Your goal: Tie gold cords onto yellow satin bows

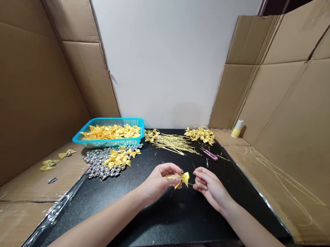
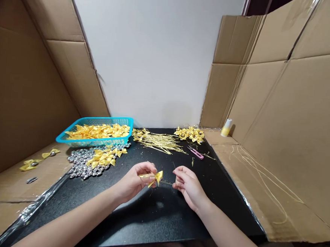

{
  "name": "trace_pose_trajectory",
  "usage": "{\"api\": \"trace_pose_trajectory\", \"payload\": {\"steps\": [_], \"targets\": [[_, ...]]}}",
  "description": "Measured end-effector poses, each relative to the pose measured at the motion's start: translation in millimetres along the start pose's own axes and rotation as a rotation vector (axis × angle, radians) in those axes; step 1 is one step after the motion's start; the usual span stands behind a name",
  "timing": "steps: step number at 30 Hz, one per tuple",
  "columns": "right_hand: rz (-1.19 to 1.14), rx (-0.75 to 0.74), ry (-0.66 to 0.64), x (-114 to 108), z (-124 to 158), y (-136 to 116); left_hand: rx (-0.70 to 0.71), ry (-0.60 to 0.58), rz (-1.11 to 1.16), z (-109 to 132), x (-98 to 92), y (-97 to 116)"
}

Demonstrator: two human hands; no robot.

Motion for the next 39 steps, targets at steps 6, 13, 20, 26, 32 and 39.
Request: {"api": "trace_pose_trajectory", "payload": {"steps": [6,13,20,26,32,39], "targets": [[-0.024,-0.099,0.062,-1,-14,-16,-0.067,-0.183,-0.091,2,3.7,-3],[0.005,-0.182,0.009,32,-36,-40,-0.11,-0.289,-0.188,3,7.1,-2],[0.06,-0.183,-0.099,74,-56,-40,-0.176,-0.242,-0.307,-1,-0.2,-7],[0.065,-0.177,-0.219,98,-54,-41,-0.165,-0.24,-0.353,-2,-2.9,-7],[0.042,-0.159,-0.287,101,-52,-34,-0.147,-0.224,-0.389,-2,-2.1,-9],[0.063,-0.146,-0.323,100,-48,-43,-0.137,-0.156,-0.351,-3,-1.4,-11]]}}
Point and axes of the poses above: each hand's wrist, its own z-axis away from the middle knuckle, its own x-axis out of the palm, y = z × x, the point moved 2 cm from there along -z, towards the middle knuckle, and after that the axes turned 7 degrees about -z, right-handed, at the moved point
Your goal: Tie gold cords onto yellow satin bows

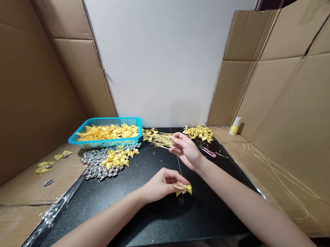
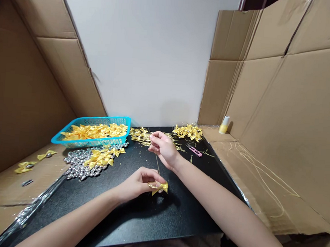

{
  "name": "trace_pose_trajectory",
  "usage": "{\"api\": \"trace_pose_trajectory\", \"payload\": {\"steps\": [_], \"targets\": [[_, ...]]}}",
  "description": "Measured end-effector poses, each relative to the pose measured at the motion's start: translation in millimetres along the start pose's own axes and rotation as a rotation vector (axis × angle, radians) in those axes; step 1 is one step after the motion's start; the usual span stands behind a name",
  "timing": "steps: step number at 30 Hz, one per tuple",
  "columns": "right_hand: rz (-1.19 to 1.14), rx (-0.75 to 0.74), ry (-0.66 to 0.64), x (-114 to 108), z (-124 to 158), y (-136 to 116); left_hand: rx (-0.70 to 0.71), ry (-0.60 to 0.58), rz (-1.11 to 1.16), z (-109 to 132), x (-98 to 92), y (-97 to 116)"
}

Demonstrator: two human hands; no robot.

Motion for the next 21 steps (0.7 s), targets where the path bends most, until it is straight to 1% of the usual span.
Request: {"api": "trace_pose_trajectory", "payload": {"steps": [3,6,10,16,21], "targets": [[0.071,0.046,0.005,-7,-8,5,-0.05,0.016,0.055,-1,1.8,-4],[0.153,0.106,0.061,-23,-17,15,-0.103,0.043,0.098,-1,3.9,-8],[0.172,0.15,0.13,-39,-26,26,-0.104,0.036,0.121,-2,6.2,-9],[0.112,0.112,0.171,-38,-28,26,-0.128,0.046,0.146,-3,5.4,-10],[0.081,0.09,0.185,-39,-22,24,-0.135,0.007,0.138,-3,6.3,-8]]}}
Point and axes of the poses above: each hand's wrist, its own z-axis away from the middle knuckle, its own x-axis out of the palm, y = z × x, the point moved 2 cm from there along -z, towards the middle knuckle, and after that the axes turned 7 degrees about -z, right-handed, at the moved point
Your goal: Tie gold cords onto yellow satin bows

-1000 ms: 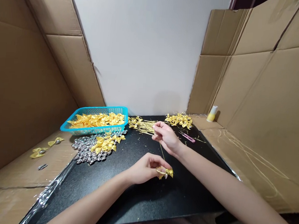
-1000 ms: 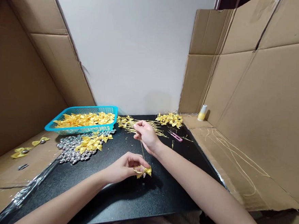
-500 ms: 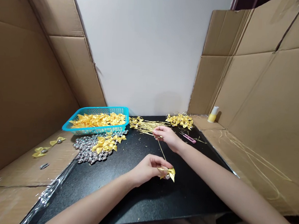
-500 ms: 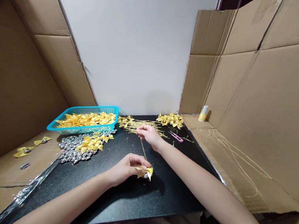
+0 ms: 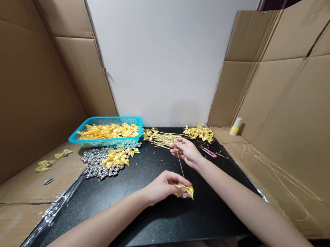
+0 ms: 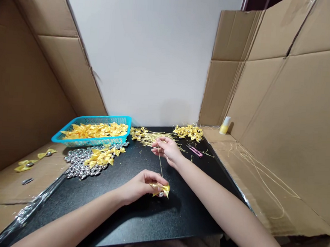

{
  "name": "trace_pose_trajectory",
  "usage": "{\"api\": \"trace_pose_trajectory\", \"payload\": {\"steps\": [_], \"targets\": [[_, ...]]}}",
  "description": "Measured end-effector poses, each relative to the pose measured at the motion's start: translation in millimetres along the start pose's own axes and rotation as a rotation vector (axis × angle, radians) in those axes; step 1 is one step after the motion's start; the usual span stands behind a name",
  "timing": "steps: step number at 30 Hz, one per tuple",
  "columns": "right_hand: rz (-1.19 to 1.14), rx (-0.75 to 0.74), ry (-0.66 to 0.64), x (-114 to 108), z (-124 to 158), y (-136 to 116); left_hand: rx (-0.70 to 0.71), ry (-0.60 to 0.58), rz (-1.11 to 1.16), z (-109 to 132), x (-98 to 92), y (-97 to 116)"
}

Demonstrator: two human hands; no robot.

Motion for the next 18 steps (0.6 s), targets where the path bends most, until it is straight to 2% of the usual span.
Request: {"api": "trace_pose_trajectory", "payload": {"steps": [3,8,11,18], "targets": [[-0.028,-0.05,0.002,-4,18,-7,0.021,-0.002,0.015,1,1.3,0],[-0.105,-0.19,0.01,-6,69,-26,0.041,0.064,0.019,1,1.7,0],[-0.138,-0.296,0.019,-9,90,-34,0.061,0.095,0.043,2,1.4,2],[-0.123,-0.397,0.193,-36,116,-26,0.17,0.248,0.116,6,-7.6,11]]}}
Point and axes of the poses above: each hand's wrist, its own z-axis away from the middle knuckle, its own x-axis out of the palm, y = z × x, the point moved 2 cm from there along -z, towards the middle knuckle, and after that the axes turned 7 degrees about -z, right-handed, at the moved point
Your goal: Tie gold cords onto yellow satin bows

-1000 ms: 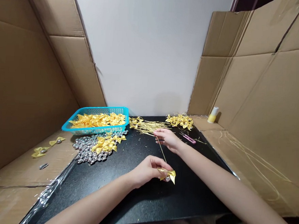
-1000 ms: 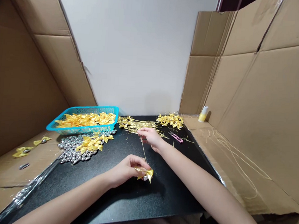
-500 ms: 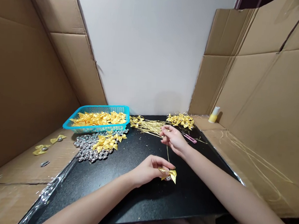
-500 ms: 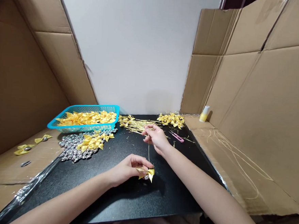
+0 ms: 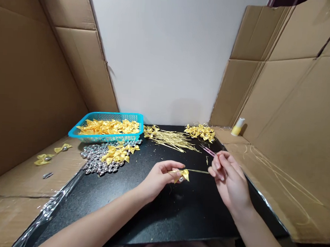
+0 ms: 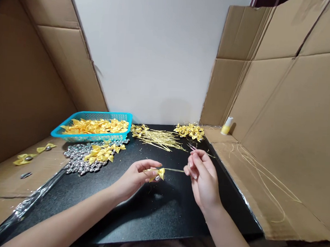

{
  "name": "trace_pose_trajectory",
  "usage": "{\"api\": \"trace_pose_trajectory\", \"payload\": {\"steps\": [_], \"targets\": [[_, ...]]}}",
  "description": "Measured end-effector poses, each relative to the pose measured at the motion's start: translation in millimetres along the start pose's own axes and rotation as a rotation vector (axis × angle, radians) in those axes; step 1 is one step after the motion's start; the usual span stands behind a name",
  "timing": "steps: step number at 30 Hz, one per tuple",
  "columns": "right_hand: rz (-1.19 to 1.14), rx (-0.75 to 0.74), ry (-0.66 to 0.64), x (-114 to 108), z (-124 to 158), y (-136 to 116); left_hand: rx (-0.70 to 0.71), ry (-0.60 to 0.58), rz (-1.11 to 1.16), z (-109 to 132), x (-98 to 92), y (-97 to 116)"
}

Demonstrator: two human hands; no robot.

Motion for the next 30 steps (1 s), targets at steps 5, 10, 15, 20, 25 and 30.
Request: {"api": "trace_pose_trajectory", "payload": {"steps": [5,10,15,20,25,30], "targets": [[0.193,0.017,-0.087,-6,37,14,0.029,0.08,-0.019,1,-0.1,4],[0.639,-0.041,-0.333,11,51,36,0.08,0.085,-0.069,6,5.1,8],[0.815,-0.254,-0.25,12,44,45,0.098,0.058,-0.065,8,5.9,9],[0.84,-0.306,-0.197,4,43,46,0.091,0.048,-0.045,8,6.8,9],[0.691,-0.211,-0.197,1,49,42,0.083,0.088,-0.014,8,6.6,9],[0.049,0.001,0.098,-13,32,36,-0.01,0.049,0.19,5,5.3,11]]}}
Point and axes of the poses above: each hand's wrist, its own z-axis away from the middle knuckle, its own x-axis out of the palm, y = z × x, the point moved 2 cm from there along -z, towards the middle knuckle, and after that the axes turned 7 degrees about -z, right-handed, at the moved point
